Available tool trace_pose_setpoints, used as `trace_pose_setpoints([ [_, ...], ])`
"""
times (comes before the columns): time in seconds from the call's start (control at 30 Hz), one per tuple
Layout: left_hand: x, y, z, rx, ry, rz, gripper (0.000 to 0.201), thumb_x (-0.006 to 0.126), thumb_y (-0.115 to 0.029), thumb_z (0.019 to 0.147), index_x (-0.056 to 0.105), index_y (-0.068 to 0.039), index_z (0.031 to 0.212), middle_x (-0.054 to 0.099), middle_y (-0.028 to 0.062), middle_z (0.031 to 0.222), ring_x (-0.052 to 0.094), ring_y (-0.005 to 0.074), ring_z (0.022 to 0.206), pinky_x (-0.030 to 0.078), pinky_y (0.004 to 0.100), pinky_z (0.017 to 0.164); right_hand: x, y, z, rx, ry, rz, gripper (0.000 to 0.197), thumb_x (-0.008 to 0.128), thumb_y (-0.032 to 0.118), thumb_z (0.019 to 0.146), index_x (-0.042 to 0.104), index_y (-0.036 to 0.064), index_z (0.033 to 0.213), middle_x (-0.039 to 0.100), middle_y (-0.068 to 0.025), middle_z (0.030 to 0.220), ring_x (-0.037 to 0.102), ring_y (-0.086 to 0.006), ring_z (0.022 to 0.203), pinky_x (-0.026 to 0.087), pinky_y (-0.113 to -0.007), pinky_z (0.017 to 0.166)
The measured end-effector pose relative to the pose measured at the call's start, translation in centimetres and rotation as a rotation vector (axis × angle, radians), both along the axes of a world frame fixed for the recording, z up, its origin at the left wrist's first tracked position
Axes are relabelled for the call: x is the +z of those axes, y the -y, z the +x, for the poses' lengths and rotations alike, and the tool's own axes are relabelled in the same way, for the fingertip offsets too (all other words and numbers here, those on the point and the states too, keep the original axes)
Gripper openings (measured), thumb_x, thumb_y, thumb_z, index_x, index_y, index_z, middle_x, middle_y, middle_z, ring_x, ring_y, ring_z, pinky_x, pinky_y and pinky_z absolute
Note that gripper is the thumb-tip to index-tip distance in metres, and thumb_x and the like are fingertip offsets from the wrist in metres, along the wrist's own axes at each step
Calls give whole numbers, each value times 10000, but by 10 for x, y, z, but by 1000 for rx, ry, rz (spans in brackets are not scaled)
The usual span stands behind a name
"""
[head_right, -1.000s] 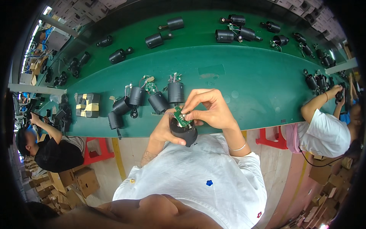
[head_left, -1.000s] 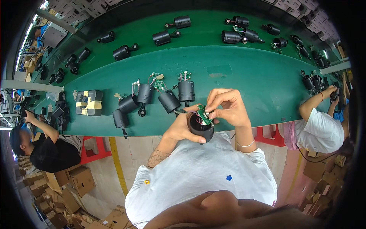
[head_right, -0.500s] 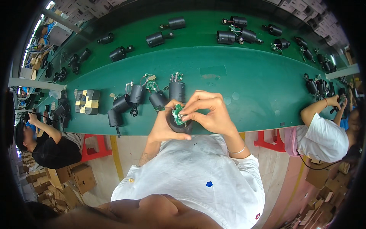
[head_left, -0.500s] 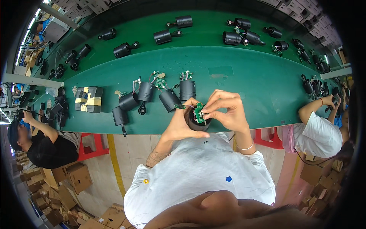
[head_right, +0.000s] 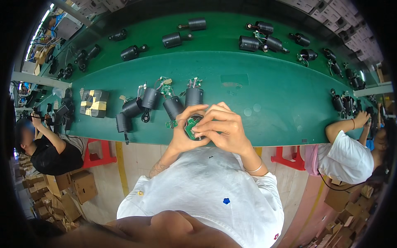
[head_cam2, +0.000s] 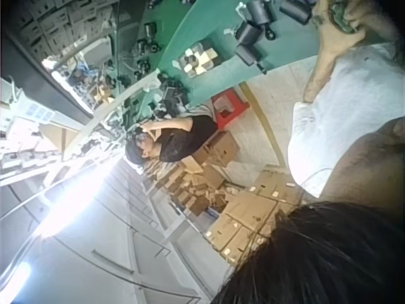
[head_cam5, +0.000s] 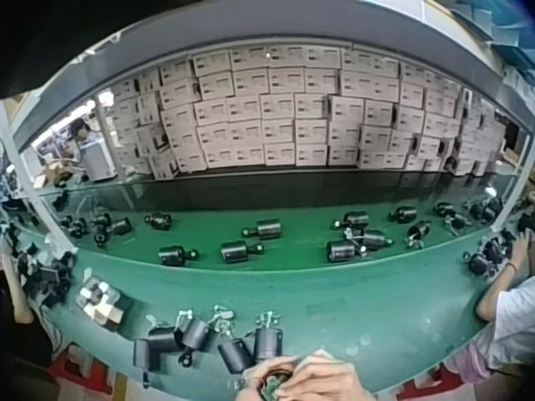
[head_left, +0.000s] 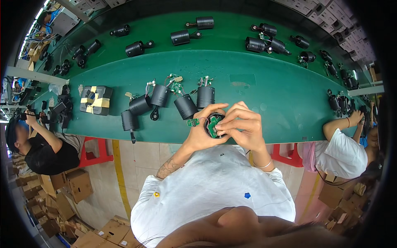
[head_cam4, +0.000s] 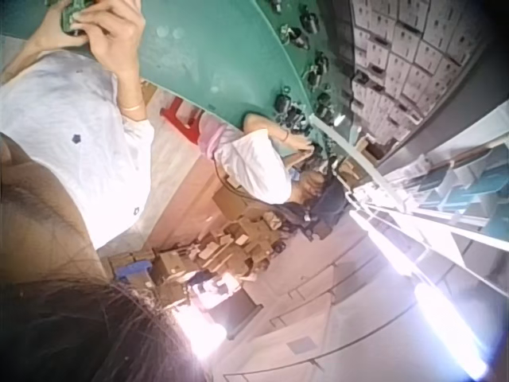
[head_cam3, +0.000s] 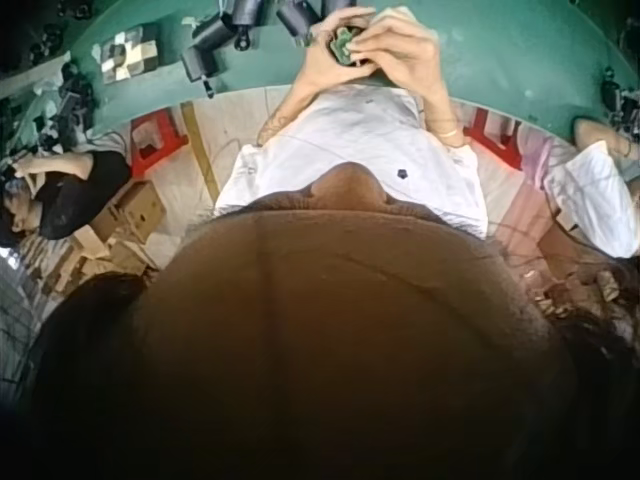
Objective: Assembling electronic components and wiring into plastic camera-like housings on an assembly line.
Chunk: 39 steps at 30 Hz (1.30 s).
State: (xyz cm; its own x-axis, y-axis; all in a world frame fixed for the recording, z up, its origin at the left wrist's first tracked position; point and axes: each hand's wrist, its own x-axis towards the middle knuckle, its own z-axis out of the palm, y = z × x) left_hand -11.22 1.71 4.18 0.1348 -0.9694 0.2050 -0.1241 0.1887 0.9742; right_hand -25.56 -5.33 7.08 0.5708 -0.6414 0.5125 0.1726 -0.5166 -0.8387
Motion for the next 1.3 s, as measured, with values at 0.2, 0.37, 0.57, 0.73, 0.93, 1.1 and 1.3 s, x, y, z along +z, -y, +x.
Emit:
trace_pose_setpoints([
  [0.2, -7, 4, -4, -56, -23, -140, 749, 761, -30, 571, 552, -66, 1289, 642, 52, 911, 575, 162, 793, 485, 289, 744, 3, -9, 2, -110, 30, -141, 197, 720, 0, 616, 763, 97, 781, 679, 2, 775, 522, -141, 708, 392, -281, 742],
  [0.37, -8, 3, -8, 57, -34, -262, 809, 765, -31, 559, 536, -85, 1333, 638, 53, 893, 562, 168, 785, 483, 299, 733, 10, -13, 1, -289, 25, -268, 189, 724, 6, 618, 760, 92, 782, 682, 4, 785, 522, -145, 713, 394, -281, 742],
  [0.57, 1, 11, 1, 149, 310, -543, 898, 768, -26, 560, 453, -74, 1400, 647, 74, 869, 561, 177, 731, 482, 294, 689, 11, -11, 0, -281, 10, -309, 192, 722, 4, 621, 757, 87, 790, 681, 4, 792, 524, -149, 714, 401, -280, 733],
  [0.73, 8, 7, 4, 141, 343, -500, 934, 770, -32, 563, 411, -38, 1425, 660, 73, 847, 566, 180, 692, 480, 287, 666, 10, -11, 0, -224, -2, -332, 189, 717, -3, 630, 756, 83, 794, 674, 2, 796, 525, -150, 714, 408, -277, 720],
  [0.93, 14, 5, 4, 130, 202, -337, 961, 775, -53, 563, 376, 0, 1436, 672, 54, 824, 585, 174, 684, 478, 280, 662, 10, -11, 2, -155, -48, -343, 179, 711, -8, 640, 754, 74, 793, 663, -2, 792, 528, -151, 712, 413, -271, 706],
  [1.1, 12, 7, 8, 114, 231, -279, 1014, 782, -74, 573, 311, -3, 1468, 671, 59, 817, 601, 165, 681, 478, 268, 656, 14, -11, 3, -106, -116, -233, 185, 707, -9, 636, 753, 69, 796, 657, -7, 785, 530, -151, 713, 413, -267, 703],
  [1.3, 13, 8, 9, 125, 234, -259, 1000, 788, -88, 585, 313, -6, 1461, 667, 58, 824, 603, 164, 692, 473, 271, 652, 22, -12, 5, -115, -239, -212, 196, 703, -22, 637, 756, 71, 802, 662, -12, 792, 521, -148, 708, 413, -267, 701],
])
